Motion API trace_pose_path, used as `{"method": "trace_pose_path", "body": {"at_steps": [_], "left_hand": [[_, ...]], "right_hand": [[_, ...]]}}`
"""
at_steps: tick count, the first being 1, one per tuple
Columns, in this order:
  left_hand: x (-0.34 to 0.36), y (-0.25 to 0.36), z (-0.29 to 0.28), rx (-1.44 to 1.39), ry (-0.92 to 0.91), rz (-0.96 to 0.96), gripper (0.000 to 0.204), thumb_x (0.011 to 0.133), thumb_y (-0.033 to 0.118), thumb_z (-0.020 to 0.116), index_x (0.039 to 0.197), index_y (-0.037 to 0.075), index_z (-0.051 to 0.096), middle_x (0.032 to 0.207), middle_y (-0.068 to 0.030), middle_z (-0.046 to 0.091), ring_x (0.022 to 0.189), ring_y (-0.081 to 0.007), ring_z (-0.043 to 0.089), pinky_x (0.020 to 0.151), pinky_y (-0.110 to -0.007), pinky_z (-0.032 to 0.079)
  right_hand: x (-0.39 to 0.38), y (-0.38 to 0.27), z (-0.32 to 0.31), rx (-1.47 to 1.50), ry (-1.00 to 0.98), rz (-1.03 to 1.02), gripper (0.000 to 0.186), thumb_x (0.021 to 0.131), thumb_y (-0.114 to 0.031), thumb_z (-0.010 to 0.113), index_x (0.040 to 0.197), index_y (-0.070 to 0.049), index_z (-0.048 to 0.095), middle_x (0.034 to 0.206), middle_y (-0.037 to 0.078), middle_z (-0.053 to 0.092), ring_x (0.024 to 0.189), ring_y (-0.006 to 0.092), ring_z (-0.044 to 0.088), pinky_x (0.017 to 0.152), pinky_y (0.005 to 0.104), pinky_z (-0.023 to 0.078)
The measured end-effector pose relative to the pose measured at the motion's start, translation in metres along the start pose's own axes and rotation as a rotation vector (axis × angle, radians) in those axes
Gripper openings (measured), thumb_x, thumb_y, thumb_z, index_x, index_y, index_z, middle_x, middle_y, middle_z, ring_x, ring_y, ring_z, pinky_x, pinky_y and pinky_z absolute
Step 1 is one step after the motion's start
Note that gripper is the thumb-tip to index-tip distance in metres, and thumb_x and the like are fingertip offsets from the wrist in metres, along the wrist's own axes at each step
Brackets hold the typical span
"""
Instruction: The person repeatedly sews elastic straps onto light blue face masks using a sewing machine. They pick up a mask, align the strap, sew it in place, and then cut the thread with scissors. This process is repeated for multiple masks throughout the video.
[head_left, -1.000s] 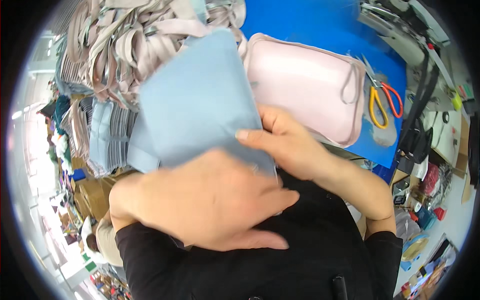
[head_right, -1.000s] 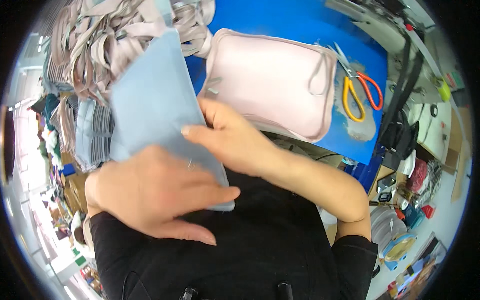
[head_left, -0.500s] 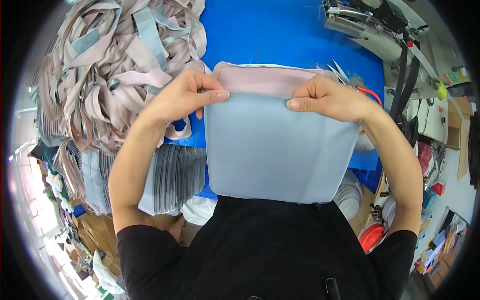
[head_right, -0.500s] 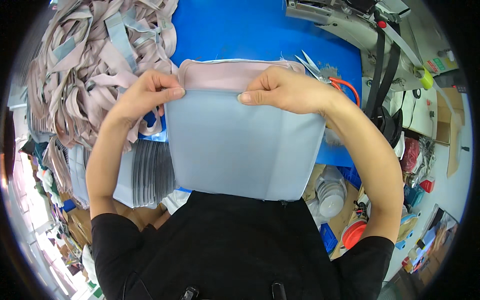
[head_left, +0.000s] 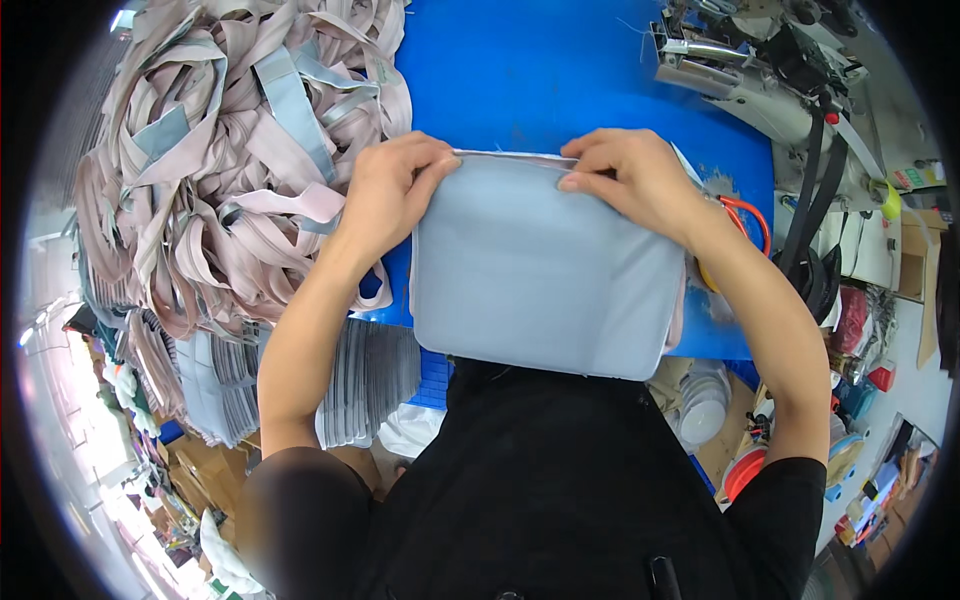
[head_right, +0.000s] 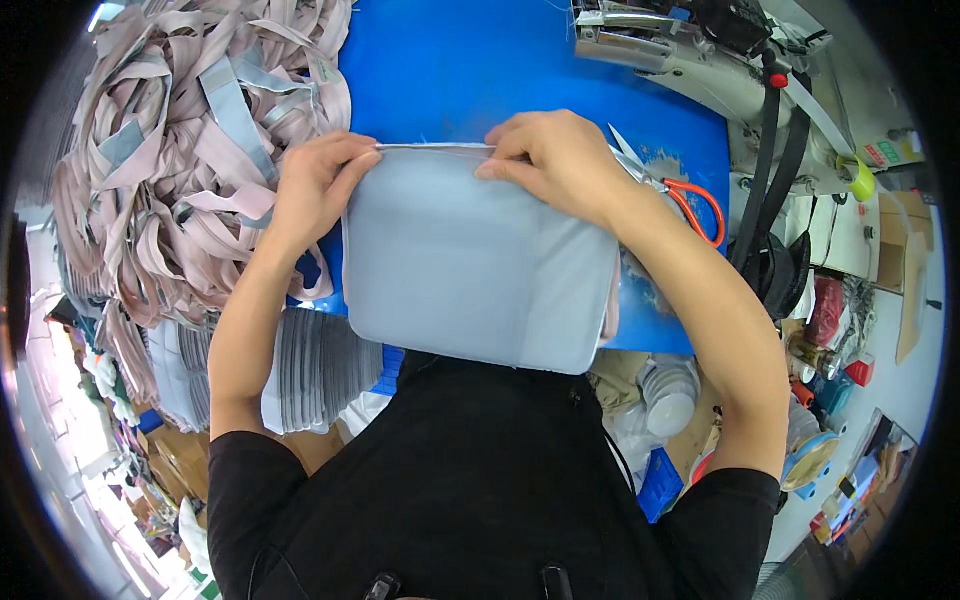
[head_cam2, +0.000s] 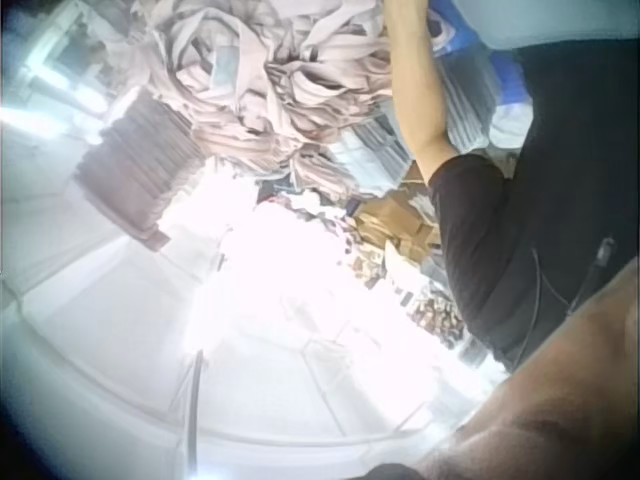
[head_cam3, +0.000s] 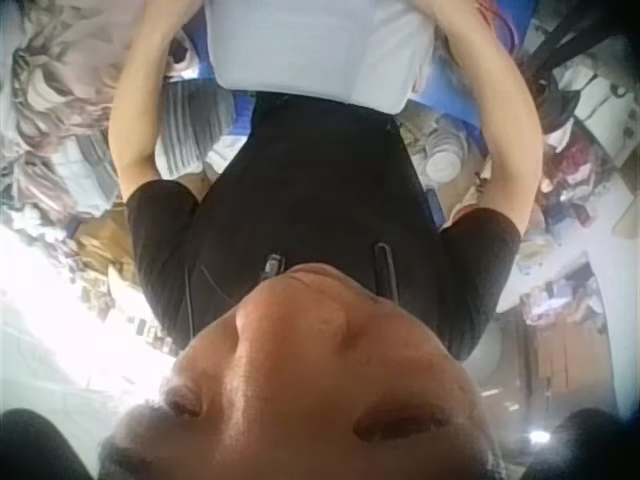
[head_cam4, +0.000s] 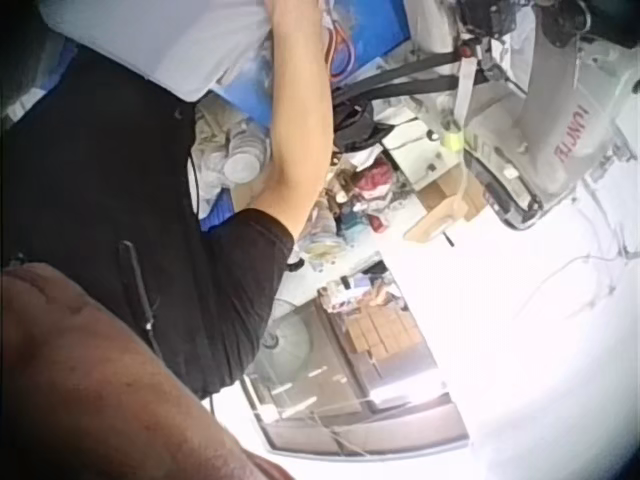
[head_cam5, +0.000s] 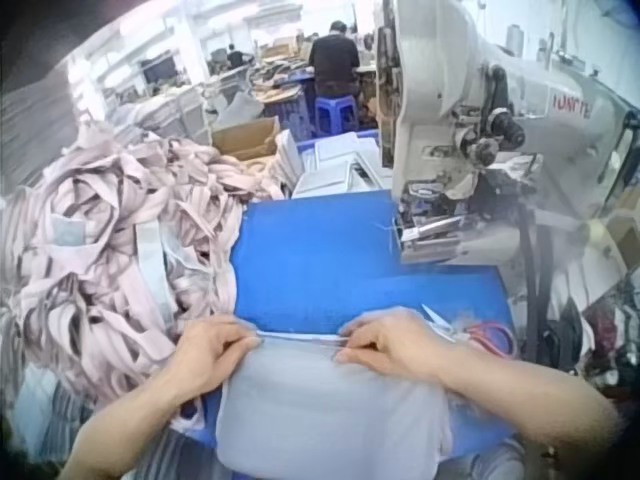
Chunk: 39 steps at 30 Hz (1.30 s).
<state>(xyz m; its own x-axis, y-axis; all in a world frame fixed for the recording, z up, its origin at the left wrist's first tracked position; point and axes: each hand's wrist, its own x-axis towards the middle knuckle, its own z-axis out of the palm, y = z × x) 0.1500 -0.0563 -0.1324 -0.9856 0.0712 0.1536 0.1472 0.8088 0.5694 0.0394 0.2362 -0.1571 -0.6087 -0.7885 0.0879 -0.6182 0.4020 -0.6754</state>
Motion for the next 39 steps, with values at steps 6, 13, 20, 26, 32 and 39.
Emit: {"method": "trace_pose_path", "body": {"at_steps": [6, 13, 20, 26, 32, 39], "left_hand": [[-0.021, 0.051, -0.044, -0.1, 0.088, 0.172, 0.011, 0.082, 0.002, 0.084, 0.092, 0.001, 0.08, 0.1, -0.0159, 0.079, 0.091, -0.0246, 0.078, 0.08, -0.032, 0.06], [-0.031, 0.077, -0.063, 0.142, 0.123, 0.594, 0.021, 0.077, 0.001, 0.088, 0.087, -0.001, 0.069, 0.103, -0.0138, 0.079, 0.088, -0.0251, 0.078, 0.071, -0.03, 0.063], [-0.027, 0.075, -0.057, 0.232, 0.246, 0.866, 0.019, 0.078, 0.006, 0.084, 0.081, 0.0, 0.066, 0.098, -0.0133, 0.076, 0.082, -0.0259, 0.077, 0.064, -0.032, 0.065], [-0.026, 0.075, -0.055, 0.167, 0.259, 0.818, 0.02, 0.078, 0.006, 0.084, 0.081, 0.0, 0.066, 0.095, -0.0132, 0.076, 0.08, -0.0248, 0.077, 0.063, -0.032, 0.064], [-0.023, 0.074, -0.053, 0.115, 0.28, 0.786, 0.021, 0.077, 0.004, 0.085, 0.078, 0.0, 0.064, 0.093, -0.0131, 0.077, 0.076, -0.0232, 0.077, 0.056, -0.03, 0.061], [-0.021, 0.082, -0.061, 0.108, 0.182, 0.69, 0.028, 0.079, -0.007, 0.083, 0.082, 0.002, 0.058, 0.098, -0.0155, 0.078, 0.086, -0.0297, 0.08, 0.066, -0.032, 0.062]], "right_hand": [[-0.038, -0.036, -0.033, 0.067, 0.108, -0.144, 0.018, 0.09, -0.023, 0.081, 0.09, -0.006, 0.078, 0.104, 0.011, 0.074, 0.084, 0.0284, 0.072, 0.074, 0.0364, 0.057], [-0.066, -0.053, -0.045, 0.05, 0.193, -0.24, 0.023, 0.085, -0.019, 0.085, 0.082, -0.003, 0.07, 0.097, 0.008, 0.067, 0.082, 0.0242, 0.067, 0.071, 0.0353, 0.055], [-0.076, -0.057, -0.048, -0.012, 0.213, -0.222, 0.031, 0.084, -0.022, 0.087, 0.077, -0.003, 0.063, 0.095, 0.008, 0.065, 0.08, 0.0223, 0.065, 0.068, 0.0332, 0.053], [-0.074, -0.056, -0.048, 0.015, 0.215, -0.195, 0.037, 0.082, -0.025, 0.089, 0.075, -0.005, 0.058, 0.09, 0.008, 0.065, 0.074, 0.0214, 0.063, 0.063, 0.0327, 0.052], [-0.072, -0.056, -0.049, 0.027, 0.222, -0.16, 0.042, 0.08, -0.026, 0.091, 0.072, -0.007, 0.054, 0.085, 0.007, 0.065, 0.072, 0.0209, 0.063, 0.06, 0.0329, 0.049], [-0.072, -0.058, -0.054, 0.072, 0.244, -0.12, 0.044, 0.08, -0.026, 0.091, 0.071, -0.006, 0.053, 0.075, 0.006, 0.063, 0.068, 0.0213, 0.062, 0.058, 0.0328, 0.046]]}}
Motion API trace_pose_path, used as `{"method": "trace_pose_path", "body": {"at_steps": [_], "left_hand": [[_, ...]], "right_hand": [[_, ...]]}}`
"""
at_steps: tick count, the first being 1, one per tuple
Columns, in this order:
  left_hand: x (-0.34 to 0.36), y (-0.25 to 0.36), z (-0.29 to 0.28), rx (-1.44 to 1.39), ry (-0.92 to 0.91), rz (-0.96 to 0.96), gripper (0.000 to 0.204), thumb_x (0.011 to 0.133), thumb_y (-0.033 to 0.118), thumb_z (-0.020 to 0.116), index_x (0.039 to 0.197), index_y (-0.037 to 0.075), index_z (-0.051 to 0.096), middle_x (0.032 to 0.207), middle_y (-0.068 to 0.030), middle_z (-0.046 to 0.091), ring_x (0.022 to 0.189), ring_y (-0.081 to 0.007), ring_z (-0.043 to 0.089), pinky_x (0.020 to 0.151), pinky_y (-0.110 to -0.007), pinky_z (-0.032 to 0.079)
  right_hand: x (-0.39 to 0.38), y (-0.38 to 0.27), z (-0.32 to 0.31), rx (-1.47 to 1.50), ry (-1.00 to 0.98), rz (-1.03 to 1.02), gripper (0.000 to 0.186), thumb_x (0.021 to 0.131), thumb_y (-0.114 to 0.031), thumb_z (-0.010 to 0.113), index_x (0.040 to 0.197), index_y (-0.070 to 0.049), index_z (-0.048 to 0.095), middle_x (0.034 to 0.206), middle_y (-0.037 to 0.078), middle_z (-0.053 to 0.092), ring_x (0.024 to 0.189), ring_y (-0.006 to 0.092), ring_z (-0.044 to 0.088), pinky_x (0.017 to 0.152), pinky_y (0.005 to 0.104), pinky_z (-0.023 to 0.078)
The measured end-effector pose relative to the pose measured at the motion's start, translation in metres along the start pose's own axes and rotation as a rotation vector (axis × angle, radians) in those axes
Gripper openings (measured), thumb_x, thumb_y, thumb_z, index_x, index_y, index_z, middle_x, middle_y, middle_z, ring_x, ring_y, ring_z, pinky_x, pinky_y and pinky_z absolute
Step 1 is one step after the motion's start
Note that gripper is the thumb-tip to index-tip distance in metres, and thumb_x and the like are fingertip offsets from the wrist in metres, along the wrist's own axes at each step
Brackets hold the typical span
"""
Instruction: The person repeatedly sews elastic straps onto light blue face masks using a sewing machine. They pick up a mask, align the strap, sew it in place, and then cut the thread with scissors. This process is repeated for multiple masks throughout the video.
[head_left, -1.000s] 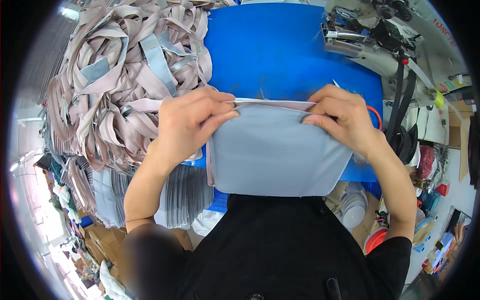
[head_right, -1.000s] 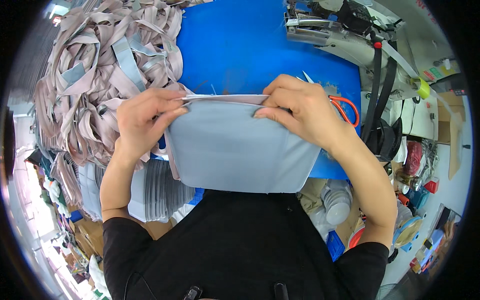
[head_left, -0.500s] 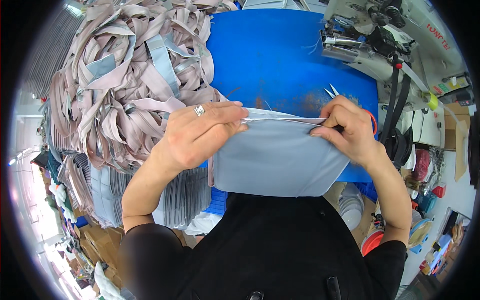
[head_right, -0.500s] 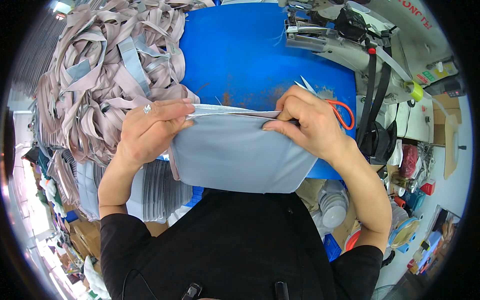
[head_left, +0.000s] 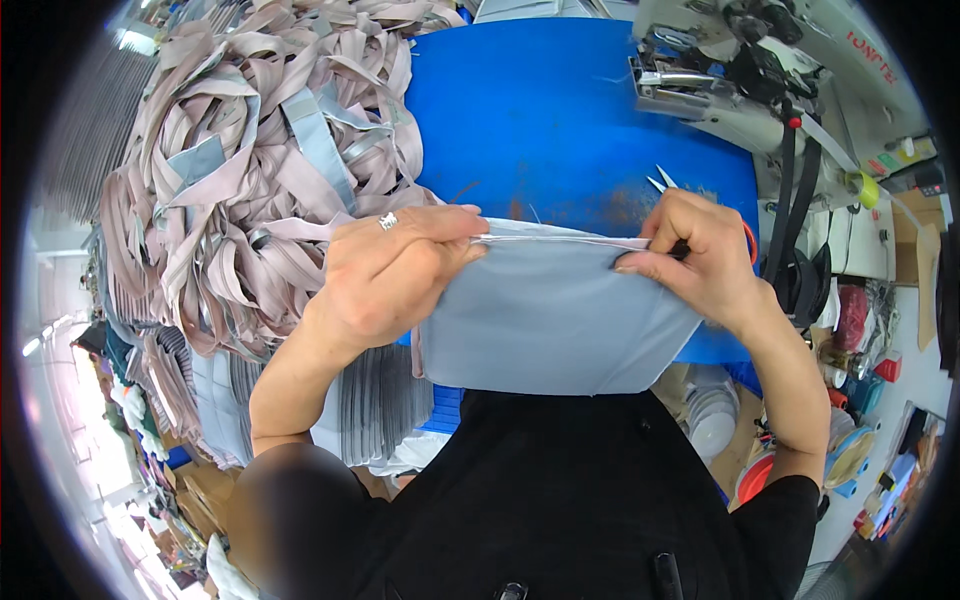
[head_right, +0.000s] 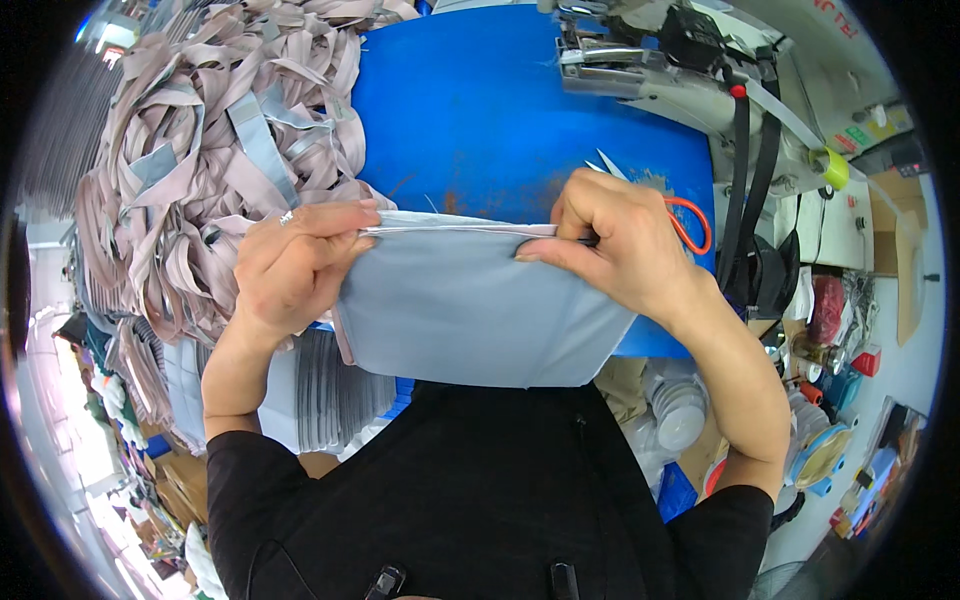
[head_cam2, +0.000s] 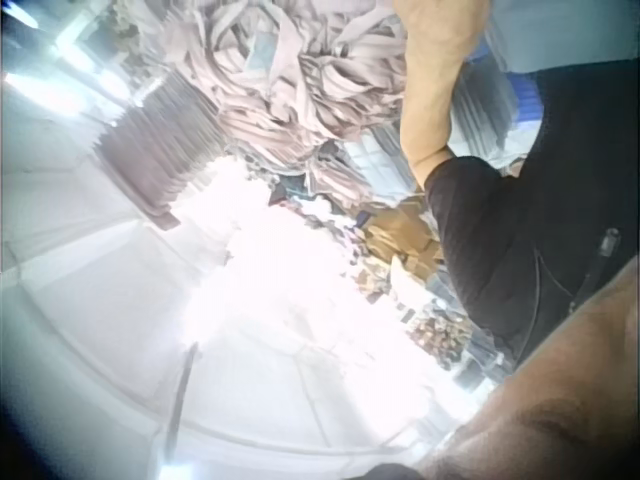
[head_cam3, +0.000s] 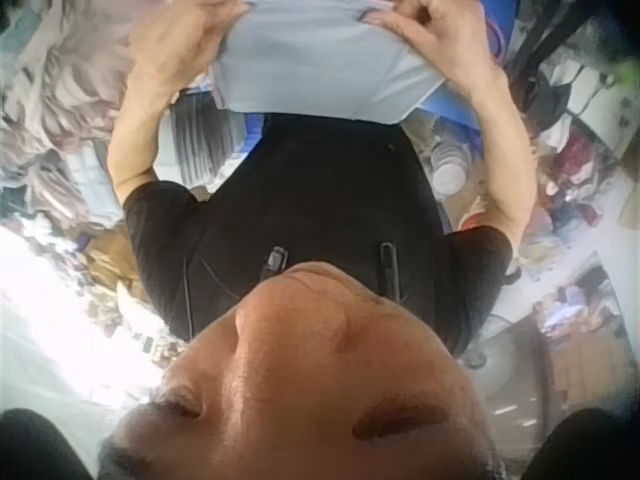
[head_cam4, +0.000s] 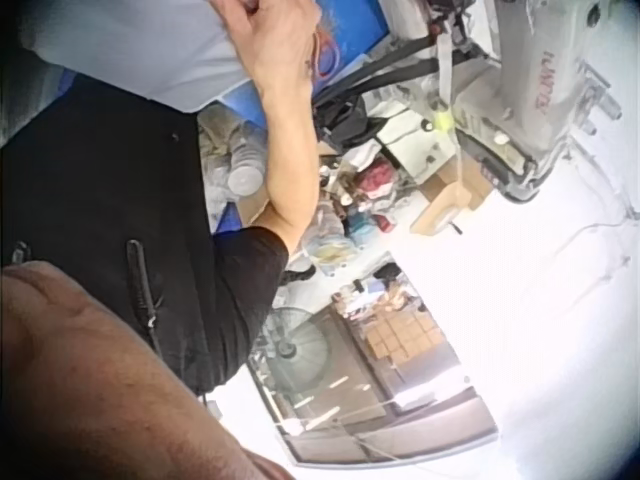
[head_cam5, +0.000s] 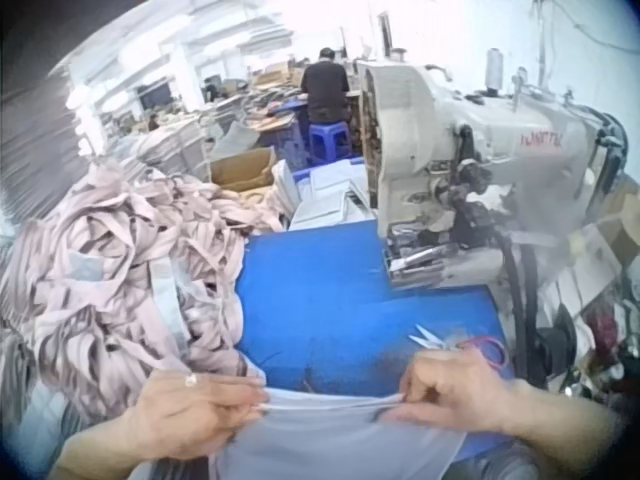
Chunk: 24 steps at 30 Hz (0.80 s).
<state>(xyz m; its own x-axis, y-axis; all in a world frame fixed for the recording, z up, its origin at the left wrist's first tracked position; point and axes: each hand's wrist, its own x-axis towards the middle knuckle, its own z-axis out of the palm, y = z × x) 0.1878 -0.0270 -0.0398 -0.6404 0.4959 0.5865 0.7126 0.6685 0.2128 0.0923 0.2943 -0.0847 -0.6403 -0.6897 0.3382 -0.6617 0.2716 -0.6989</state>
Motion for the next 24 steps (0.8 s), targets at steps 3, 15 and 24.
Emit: {"method": "trace_pose_path", "body": {"at_steps": [3, 15, 24], "left_hand": [[0.01, -0.006, 0.005, 0.001, 0.065, 0.04, 0.029, 0.077, -0.003, 0.086, 0.074, 0.001, 0.057, 0.094, -0.0147, 0.078, 0.073, -0.0251, 0.077, 0.055, -0.03, 0.058], [0.089, -0.039, 0.002, -0.174, -0.161, -0.287, 0.012, 0.091, -0.004, 0.073, 0.084, 0.0, 0.064, 0.093, -0.0127, 0.076, 0.088, -0.0182, 0.073, 0.08, -0.03, 0.055], [0.155, -0.123, 0.071, -0.512, -0.362, -0.451, 0.02, 0.092, 0.01, 0.079, 0.084, 0.0, 0.064, 0.089, -0.007, 0.073, 0.087, -0.0124, 0.064, 0.083, -0.031, 0.052]], "right_hand": [[0.001, -0.003, -0.001, 0.019, 0.014, 0.015, 0.045, 0.082, -0.025, 0.09, 0.07, -0.005, 0.052, 0.07, 0.005, 0.061, 0.065, 0.0202, 0.059, 0.058, 0.0329, 0.044], [0.001, -0.013, 0.002, 0.533, 0.077, 0.415, 0.019, 0.094, -0.021, 0.081, 0.092, -0.002, 0.078, 0.068, -0.004, 0.063, 0.06, 0.0053, 0.05, 0.055, 0.0264, 0.041], [0.014, 0.012, 0.029, 0.866, 0.295, 0.638, 0.023, 0.099, -0.023, 0.076, 0.094, 0.0, 0.077, 0.074, -0.003, 0.066, 0.068, 0.0019, 0.055, 0.061, 0.022, 0.045]]}}
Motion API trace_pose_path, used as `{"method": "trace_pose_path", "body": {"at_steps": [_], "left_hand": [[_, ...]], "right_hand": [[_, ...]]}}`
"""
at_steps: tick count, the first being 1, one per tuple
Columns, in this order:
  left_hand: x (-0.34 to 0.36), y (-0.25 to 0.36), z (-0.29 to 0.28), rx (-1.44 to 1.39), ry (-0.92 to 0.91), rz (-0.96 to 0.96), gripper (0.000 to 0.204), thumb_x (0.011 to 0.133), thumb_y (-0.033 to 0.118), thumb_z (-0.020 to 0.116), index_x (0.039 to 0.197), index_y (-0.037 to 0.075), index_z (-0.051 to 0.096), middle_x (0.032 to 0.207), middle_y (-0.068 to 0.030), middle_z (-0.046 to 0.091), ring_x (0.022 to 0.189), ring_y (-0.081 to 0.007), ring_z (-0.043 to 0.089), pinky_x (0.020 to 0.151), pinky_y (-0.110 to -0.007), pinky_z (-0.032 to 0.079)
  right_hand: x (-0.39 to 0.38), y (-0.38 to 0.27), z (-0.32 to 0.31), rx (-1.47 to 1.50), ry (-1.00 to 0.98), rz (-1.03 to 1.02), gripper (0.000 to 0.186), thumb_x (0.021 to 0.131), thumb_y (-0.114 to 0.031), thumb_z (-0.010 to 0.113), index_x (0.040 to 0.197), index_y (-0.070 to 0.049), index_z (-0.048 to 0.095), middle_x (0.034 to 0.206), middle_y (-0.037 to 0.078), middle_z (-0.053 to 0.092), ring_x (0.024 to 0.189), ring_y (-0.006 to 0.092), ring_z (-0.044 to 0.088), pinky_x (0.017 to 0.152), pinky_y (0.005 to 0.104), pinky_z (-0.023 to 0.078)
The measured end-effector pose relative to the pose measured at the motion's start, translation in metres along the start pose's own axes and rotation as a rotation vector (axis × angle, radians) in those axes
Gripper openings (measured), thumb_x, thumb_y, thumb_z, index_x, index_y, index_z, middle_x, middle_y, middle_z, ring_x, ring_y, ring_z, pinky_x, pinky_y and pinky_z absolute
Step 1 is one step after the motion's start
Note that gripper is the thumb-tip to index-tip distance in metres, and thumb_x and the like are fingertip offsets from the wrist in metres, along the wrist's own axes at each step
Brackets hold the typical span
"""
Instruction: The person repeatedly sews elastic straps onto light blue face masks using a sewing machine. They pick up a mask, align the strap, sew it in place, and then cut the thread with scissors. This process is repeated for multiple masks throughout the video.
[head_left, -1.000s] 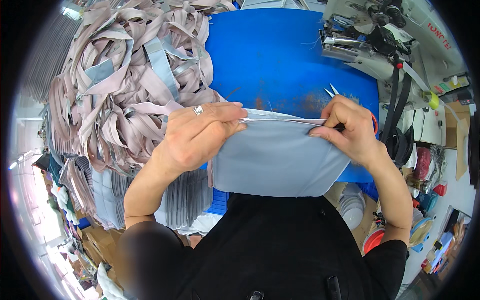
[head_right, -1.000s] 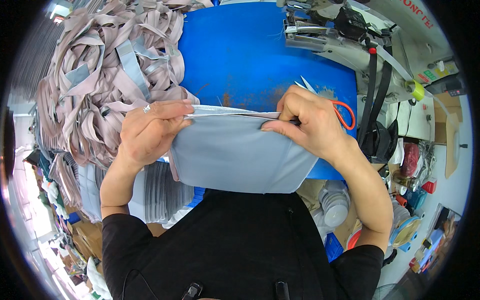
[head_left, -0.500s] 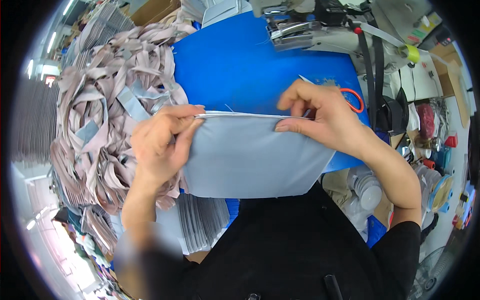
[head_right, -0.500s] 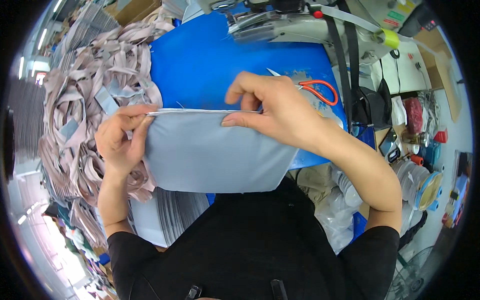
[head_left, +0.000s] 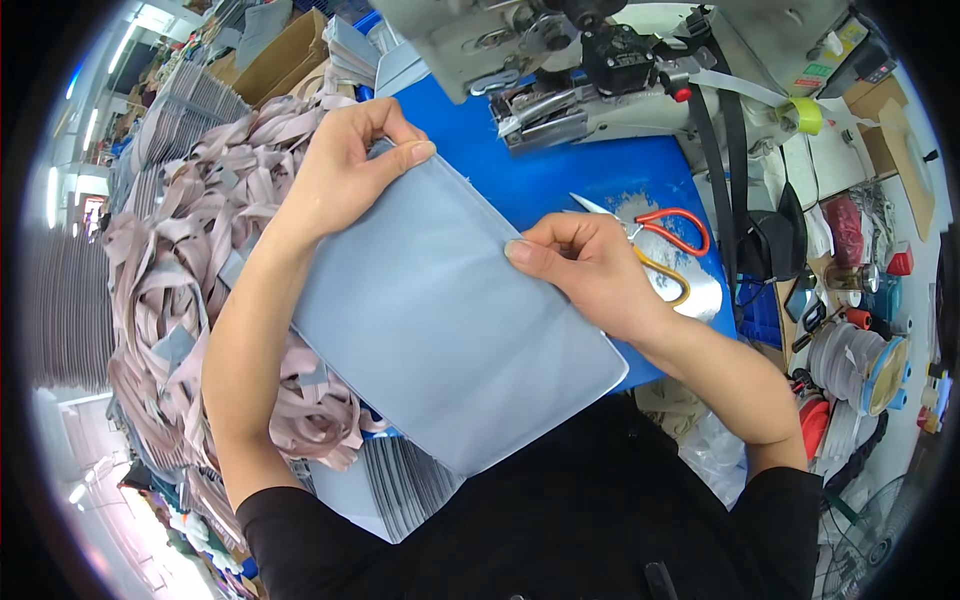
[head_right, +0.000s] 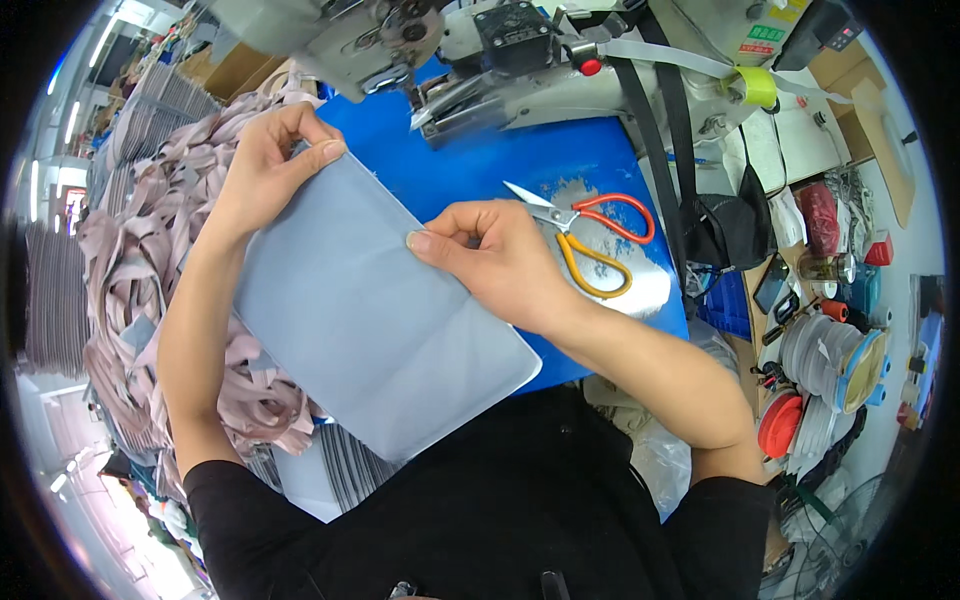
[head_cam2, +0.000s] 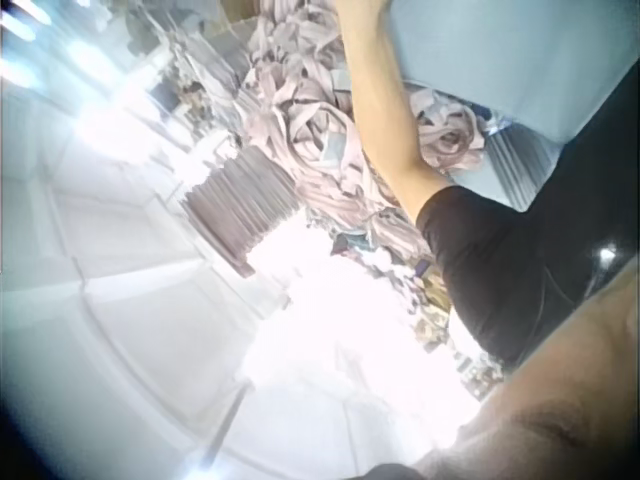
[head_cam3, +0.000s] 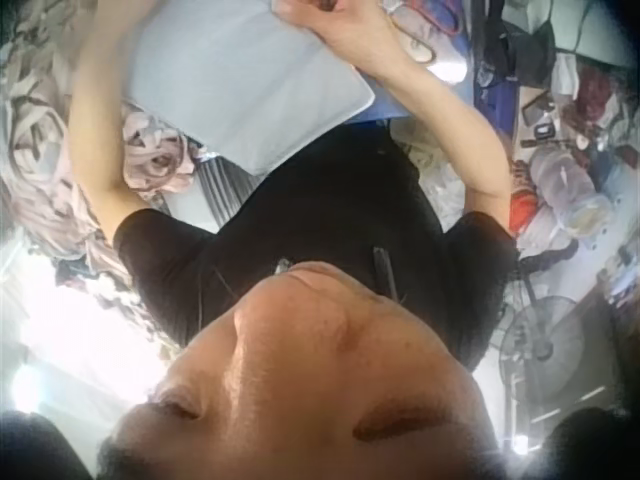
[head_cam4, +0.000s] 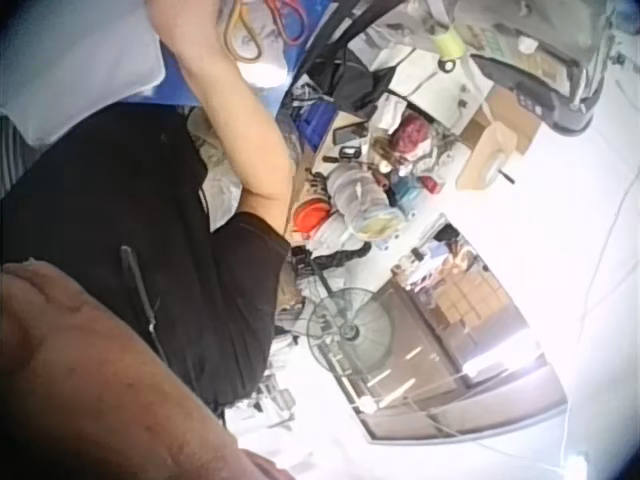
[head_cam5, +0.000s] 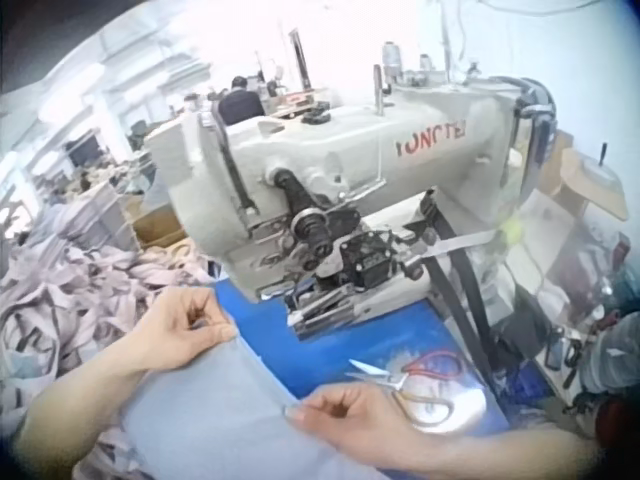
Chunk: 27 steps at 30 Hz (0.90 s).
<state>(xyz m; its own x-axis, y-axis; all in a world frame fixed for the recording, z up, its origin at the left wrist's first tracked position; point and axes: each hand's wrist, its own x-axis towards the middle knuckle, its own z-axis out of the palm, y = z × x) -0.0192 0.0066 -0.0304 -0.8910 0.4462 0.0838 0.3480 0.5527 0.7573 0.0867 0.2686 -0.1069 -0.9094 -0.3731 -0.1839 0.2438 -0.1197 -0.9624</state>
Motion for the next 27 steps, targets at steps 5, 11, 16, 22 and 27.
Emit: {"method": "trace_pose_path", "body": {"at_steps": [5, 11, 16, 22, 27], "left_hand": [[0.048, -0.026, 0.008, -0.06, -0.044, 0.001, 0.018, 0.091, 0.014, 0.08, 0.095, -0.002, 0.071, 0.088, -0.0043, 0.073, 0.085, -0.0099, 0.062, 0.078, -0.028, 0.05], [0.072, -0.045, 0.006, 0.137, -0.021, 0.045, 0.025, 0.091, 0.013, 0.077, 0.111, -0.001, 0.075, 0.096, -0.0038, 0.075, 0.086, -0.0087, 0.063, 0.077, -0.029, 0.052], [0.082, -0.055, 0.006, 0.176, -0.006, 0.147, 0.029, 0.091, 0.013, 0.077, 0.117, 0.001, 0.073, 0.1, -0.0038, 0.075, 0.09, -0.0095, 0.065, 0.08, -0.03, 0.054], [0.091, -0.069, 0.001, 0.238, -0.024, 0.205, 0.034, 0.091, 0.012, 0.076, 0.124, 0.002, 0.071, 0.11, -0.0062, 0.074, 0.099, -0.0143, 0.066, 0.087, -0.033, 0.053], [0.107, -0.078, -0.003, 0.203, -0.064, 0.221, 0.038, 0.092, 0.012, 0.076, 0.128, 0.003, 0.069, 0.118, -0.0079, 0.071, 0.107, -0.0178, 0.064, 0.092, -0.035, 0.052]], "right_hand": [[0.023, -0.001, -0.008, 0.19, 0.063, 0.074, 0.026, 0.1, -0.024, 0.075, 0.102, 0.001, 0.078, 0.082, 0.0, 0.07, 0.075, 0.004, 0.06, 0.066, 0.0226, 0.049], [0.034, -0.009, -0.011, 0.269, 0.135, 0.081, 0.029, 0.1, -0.024, 0.075, 0.105, 0.004, 0.078, 0.091, 0.004, 0.076, 0.08, 0.0068, 0.066, 0.073, 0.0239, 0.053], [0.041, -0.007, -0.014, 0.257, 0.142, 0.099, 0.028, 0.1, -0.023, 0.074, 0.106, 0.004, 0.077, 0.093, 0.006, 0.076, 0.082, 0.0076, 0.067, 0.075, 0.0246, 0.054], [0.046, -0.009, -0.013, 0.283, 0.142, 0.112, 0.029, 0.1, -0.024, 0.074, 0.107, 0.004, 0.077, 0.094, 0.006, 0.076, 0.082, 0.0081, 0.067, 0.075, 0.0248, 0.054], [0.053, -0.008, -0.015, 0.263, 0.179, 0.069, 0.03, 0.1, -0.024, 0.074, 0.107, 0.004, 0.077, 0.094, 0.006, 0.076, 0.082, 0.0082, 0.067, 0.074, 0.0252, 0.054]]}}
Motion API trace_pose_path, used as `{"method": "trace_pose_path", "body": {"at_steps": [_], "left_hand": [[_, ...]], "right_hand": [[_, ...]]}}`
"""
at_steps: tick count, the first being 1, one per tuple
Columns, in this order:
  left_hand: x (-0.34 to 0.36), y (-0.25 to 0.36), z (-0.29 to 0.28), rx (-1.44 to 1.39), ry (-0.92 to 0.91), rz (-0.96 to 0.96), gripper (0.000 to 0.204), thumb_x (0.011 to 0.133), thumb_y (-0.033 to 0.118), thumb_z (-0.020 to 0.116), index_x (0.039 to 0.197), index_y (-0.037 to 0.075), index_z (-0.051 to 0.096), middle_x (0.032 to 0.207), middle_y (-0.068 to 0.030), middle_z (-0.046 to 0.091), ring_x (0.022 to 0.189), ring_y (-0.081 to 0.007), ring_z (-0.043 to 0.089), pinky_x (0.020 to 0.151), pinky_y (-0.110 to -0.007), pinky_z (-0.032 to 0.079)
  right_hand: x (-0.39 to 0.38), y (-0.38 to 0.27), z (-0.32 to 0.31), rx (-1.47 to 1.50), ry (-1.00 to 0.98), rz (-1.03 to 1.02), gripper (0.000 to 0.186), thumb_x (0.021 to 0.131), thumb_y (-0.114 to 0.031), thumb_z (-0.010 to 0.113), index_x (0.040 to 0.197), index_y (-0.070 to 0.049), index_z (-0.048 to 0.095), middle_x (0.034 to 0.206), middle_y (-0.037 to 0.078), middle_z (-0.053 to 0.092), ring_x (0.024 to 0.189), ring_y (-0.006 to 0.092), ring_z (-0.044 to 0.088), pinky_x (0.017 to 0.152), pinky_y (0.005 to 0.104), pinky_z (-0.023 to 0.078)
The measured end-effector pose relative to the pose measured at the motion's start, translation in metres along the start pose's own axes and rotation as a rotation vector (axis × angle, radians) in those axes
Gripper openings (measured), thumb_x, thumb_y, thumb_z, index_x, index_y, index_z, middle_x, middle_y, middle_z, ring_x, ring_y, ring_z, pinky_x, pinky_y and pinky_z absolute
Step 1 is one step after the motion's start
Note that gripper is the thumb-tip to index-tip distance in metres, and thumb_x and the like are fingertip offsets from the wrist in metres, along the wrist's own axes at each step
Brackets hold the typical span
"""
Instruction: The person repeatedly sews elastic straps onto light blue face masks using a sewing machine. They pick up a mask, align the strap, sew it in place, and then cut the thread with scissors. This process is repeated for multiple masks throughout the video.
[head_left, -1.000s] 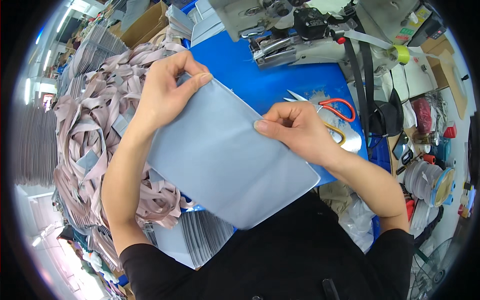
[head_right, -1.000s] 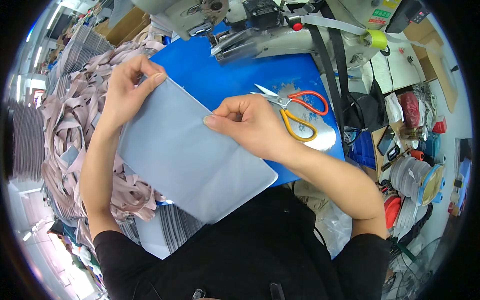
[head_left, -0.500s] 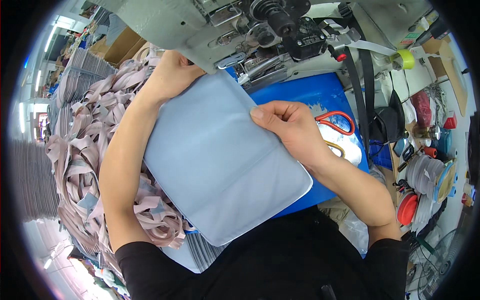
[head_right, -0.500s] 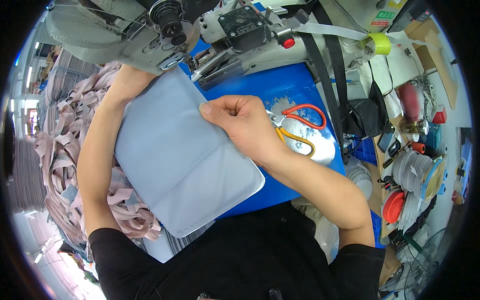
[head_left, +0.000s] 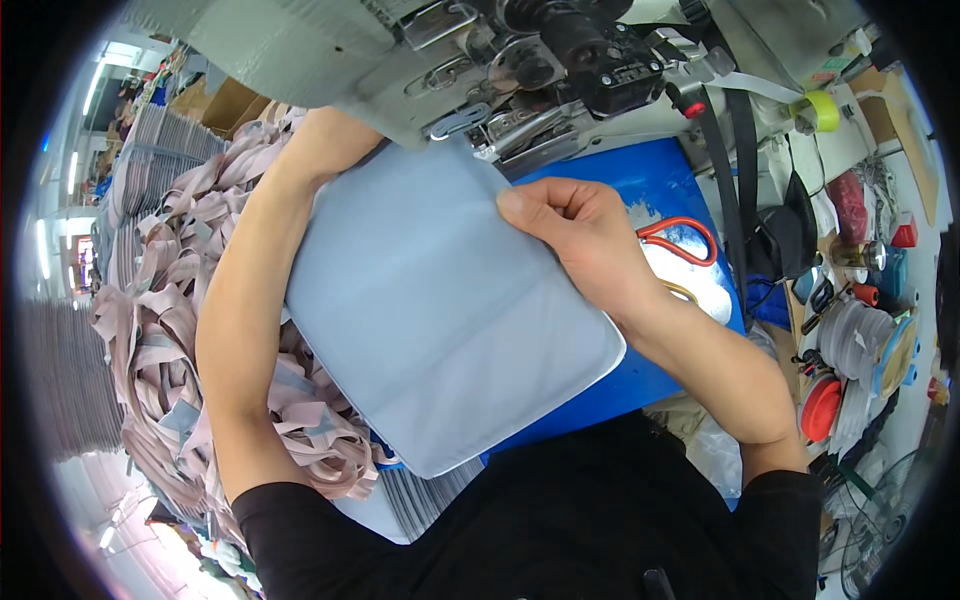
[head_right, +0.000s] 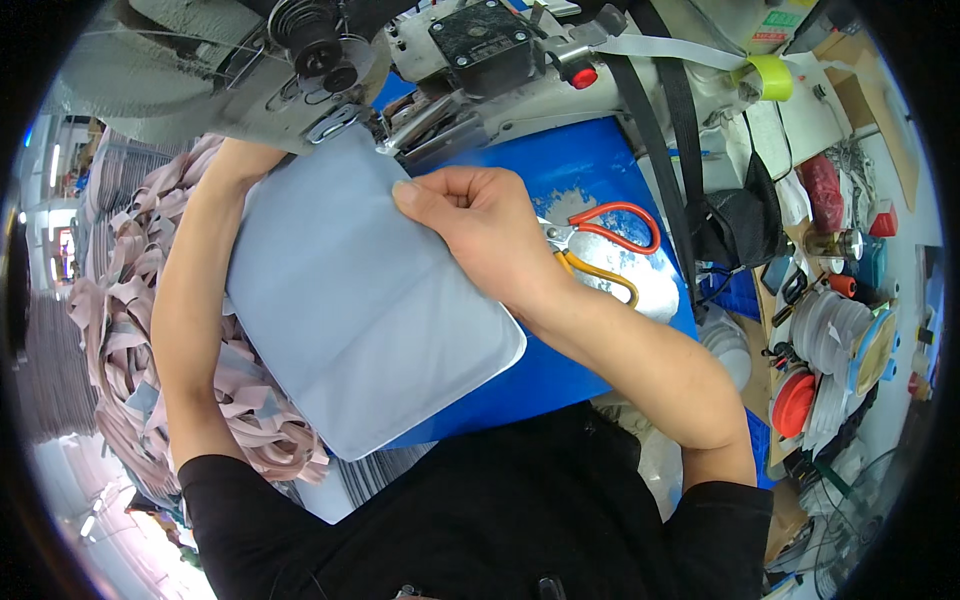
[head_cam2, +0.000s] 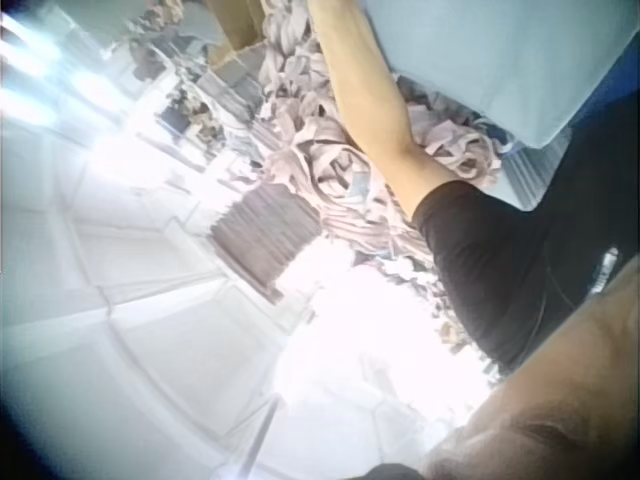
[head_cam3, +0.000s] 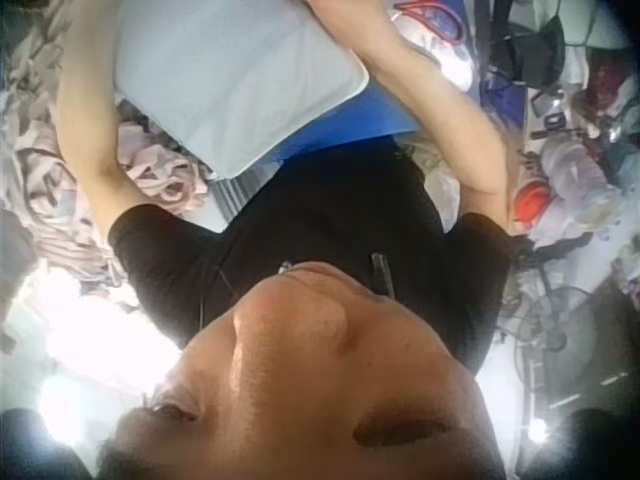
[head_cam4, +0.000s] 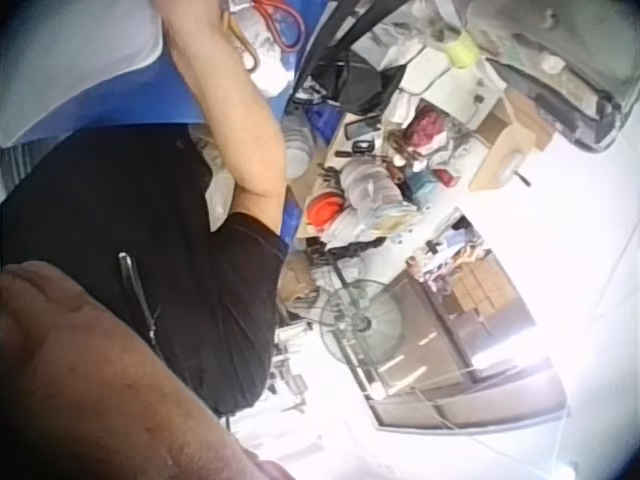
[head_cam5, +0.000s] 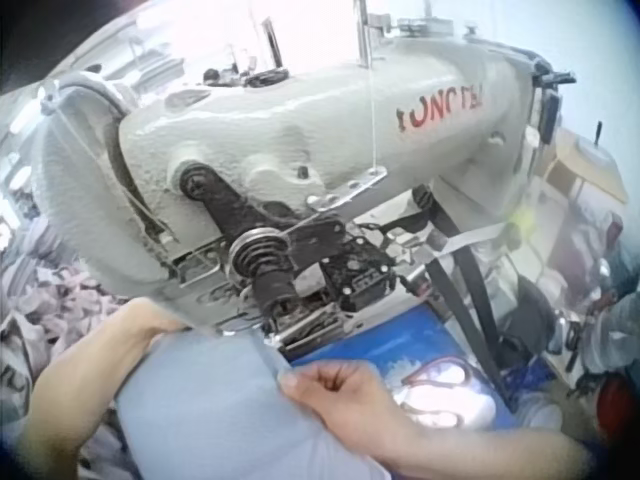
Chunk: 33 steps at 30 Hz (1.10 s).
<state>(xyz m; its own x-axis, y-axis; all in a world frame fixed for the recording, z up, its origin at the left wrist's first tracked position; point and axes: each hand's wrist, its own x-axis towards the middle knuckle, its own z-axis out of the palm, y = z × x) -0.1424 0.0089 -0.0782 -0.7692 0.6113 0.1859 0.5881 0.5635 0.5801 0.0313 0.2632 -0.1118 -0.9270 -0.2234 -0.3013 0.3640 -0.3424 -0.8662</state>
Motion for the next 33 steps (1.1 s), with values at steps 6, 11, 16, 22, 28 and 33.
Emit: {"method": "trace_pose_path", "body": {"at_steps": [6, 11, 16, 22, 28, 33], "left_hand": [[0.01, -0.017, -0.008, -0.068, -0.044, 0.013, 0.042, 0.092, 0.012, 0.075, 0.132, 0.004, 0.067, 0.128, -0.01, 0.068, 0.117, -0.022, 0.062, 0.099, -0.038, 0.05], [0.01, -0.034, -0.003, -0.146, -0.067, 0.029, 0.045, 0.092, 0.012, 0.075, 0.136, 0.005, 0.066, 0.136, -0.0117, 0.066, 0.125, -0.0256, 0.06, 0.105, -0.041, 0.049], [0.025, -0.051, 0.009, -0.332, -0.056, 0.051, 0.041, 0.092, 0.014, 0.075, 0.133, 0.007, 0.069, 0.139, -0.0164, 0.065, 0.127, -0.0309, 0.062, 0.106, -0.042, 0.049], [0.033, -0.064, 0.001, 0.202, 0.03, 0.144, 0.039, 0.092, 0.014, 0.075, 0.13, 0.006, 0.069, 0.136, -0.018, 0.067, 0.125, -0.0313, 0.063, 0.105, -0.042, 0.05], [-0.052, 0.045, 0.022, 0.065, 0.521, -0.18, 0.037, 0.089, 0.014, 0.075, 0.122, 0.0, 0.069, 0.127, -0.0173, 0.071, 0.119, -0.0308, 0.067, 0.099, -0.041, 0.053], [-0.111, 0.174, 0.101, 0.366, 0.477, 0.084, 0.037, 0.077, 0.008, 0.087, 0.109, 0.003, 0.068, 0.123, -0.017, 0.073, 0.11, -0.0323, 0.072, 0.096, -0.04, 0.056]], "right_hand": [[0.004, -0.001, 0.008, 0.096, 0.04, -0.049, 0.03, 0.1, -0.022, 0.075, 0.11, 0.006, 0.075, 0.095, 0.007, 0.075, 0.082, 0.0085, 0.067, 0.072, 0.0258, 0.055], [-0.022, 0.013, 0.003, 0.107, 0.057, -0.056, 0.03, 0.1, -0.021, 0.074, 0.112, 0.007, 0.074, 0.094, 0.007, 0.075, 0.081, 0.008, 0.067, 0.071, 0.0251, 0.054], [-0.016, 0.011, 0.001, 0.132, 0.035, -0.077, 0.028, 0.1, -0.018, 0.073, 0.112, 0.008, 0.073, 0.094, 0.008, 0.075, 0.079, 0.0086, 0.067, 0.07, 0.0261, 0.054], [0.017, 0.011, 0.008, 0.245, 0.026, -0.118, 0.028, 0.097, -0.016, 0.076, 0.109, 0.008, 0.074, 0.093, 0.009, 0.075, 0.078, 0.0108, 0.068, 0.07, 0.027, 0.055], [0.033, 0.022, 0.009, 0.236, 0.085, -0.198, 0.027, 0.092, -0.021, 0.082, 0.099, 0.005, 0.077, 0.083, 0.006, 0.073, 0.068, 0.01, 0.062, 0.057, 0.0261, 0.048], [0.001, 0.012, -0.001, 0.272, 0.112, -0.137, 0.024, 0.09, -0.017, 0.078, 0.105, 0.001, 0.074, 0.09, 0.006, 0.07, 0.076, 0.0117, 0.062, 0.067, 0.0302, 0.051]]}}
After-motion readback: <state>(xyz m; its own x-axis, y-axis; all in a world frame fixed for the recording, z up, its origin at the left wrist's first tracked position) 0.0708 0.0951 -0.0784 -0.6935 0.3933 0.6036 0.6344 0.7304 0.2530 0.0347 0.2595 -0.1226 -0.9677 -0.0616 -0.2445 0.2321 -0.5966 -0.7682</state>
